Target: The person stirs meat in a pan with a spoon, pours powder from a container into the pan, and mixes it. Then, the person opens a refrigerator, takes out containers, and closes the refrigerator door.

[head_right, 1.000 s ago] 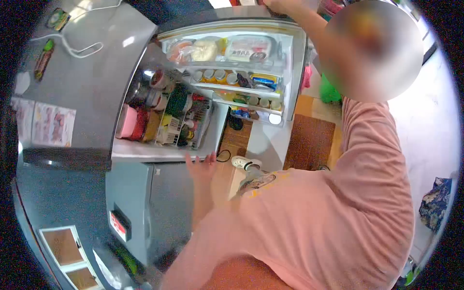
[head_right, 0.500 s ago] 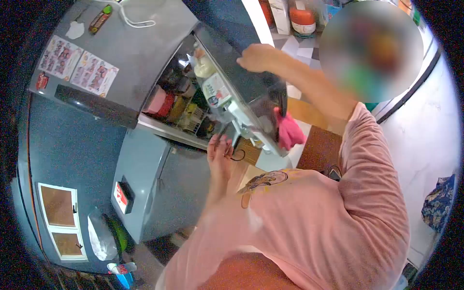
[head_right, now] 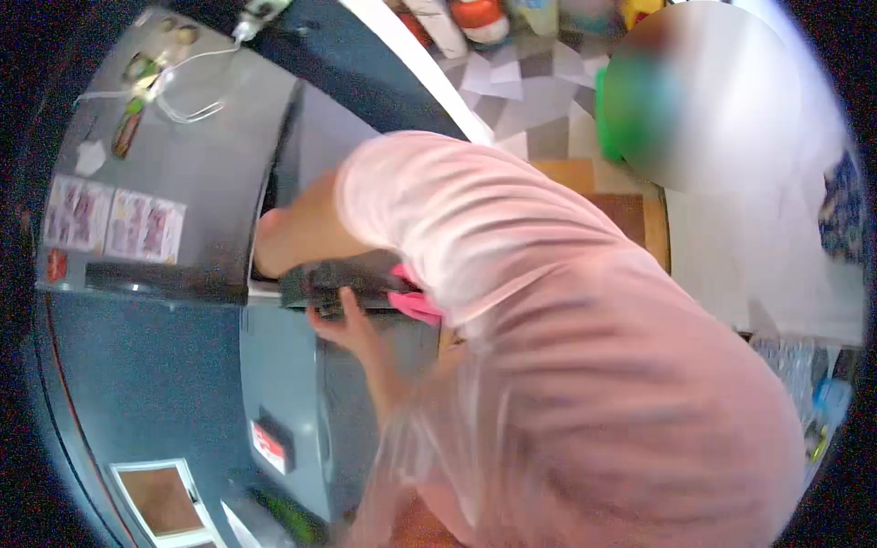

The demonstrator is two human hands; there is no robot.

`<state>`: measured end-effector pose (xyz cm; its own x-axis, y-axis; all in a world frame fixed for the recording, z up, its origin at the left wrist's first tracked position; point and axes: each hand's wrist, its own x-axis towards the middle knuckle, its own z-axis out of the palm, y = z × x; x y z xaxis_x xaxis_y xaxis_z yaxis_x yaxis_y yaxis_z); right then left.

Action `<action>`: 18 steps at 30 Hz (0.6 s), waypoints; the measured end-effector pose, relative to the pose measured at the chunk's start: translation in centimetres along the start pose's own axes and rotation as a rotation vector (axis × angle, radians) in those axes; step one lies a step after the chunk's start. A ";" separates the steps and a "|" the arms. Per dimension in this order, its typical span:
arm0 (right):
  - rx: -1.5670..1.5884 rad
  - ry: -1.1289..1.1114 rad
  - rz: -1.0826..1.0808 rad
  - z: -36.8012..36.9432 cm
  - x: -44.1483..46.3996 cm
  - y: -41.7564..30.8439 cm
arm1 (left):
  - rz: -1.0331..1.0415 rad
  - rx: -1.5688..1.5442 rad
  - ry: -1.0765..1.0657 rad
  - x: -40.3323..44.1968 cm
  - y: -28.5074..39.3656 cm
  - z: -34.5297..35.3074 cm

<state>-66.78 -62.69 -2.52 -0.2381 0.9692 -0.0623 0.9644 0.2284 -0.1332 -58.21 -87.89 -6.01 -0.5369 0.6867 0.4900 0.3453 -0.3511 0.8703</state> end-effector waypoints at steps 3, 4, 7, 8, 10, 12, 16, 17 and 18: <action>-0.030 -0.109 -0.101 -4.0 -1.5 -8.6 | 0.077 0.475 0.065 0.6 2.3 0.2; -0.044 -0.137 -0.165 -5.1 -2.6 -10.6 | 0.063 0.493 0.063 0.6 -0.1 -0.3; -0.125 -0.152 -0.408 -8.9 -5.6 -9.6 | -0.091 0.063 -0.153 3.1 -4.1 -1.1; -0.160 -0.146 -0.487 -8.9 -7.2 -6.6 | -0.080 0.064 -0.124 4.1 -3.9 -1.1; -0.227 -0.145 -0.627 -10.1 -9.0 -1.1 | -0.157 0.117 0.016 5.5 -3.7 -1.1; -0.295 -0.144 -0.746 -10.8 -11.2 5.5 | -0.189 0.131 0.090 6.8 -4.8 -1.5; -0.344 -0.153 -0.893 -12.6 -13.0 12.6 | -0.023 0.287 0.136 7.6 -7.8 -1.2; -0.279 -0.158 -0.872 -10.8 -11.5 14.5 | -0.029 0.339 0.170 7.3 -7.5 -0.9; -0.201 -0.057 -0.895 -9.0 -10.9 16.6 | -0.035 0.384 0.198 6.9 -7.1 -0.5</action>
<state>-47.16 -68.59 4.86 -0.9055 0.4187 -0.0688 0.4184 0.9081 0.0191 -64.72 -80.98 -8.78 -0.6778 0.5458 0.4926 0.5652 -0.0418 0.8239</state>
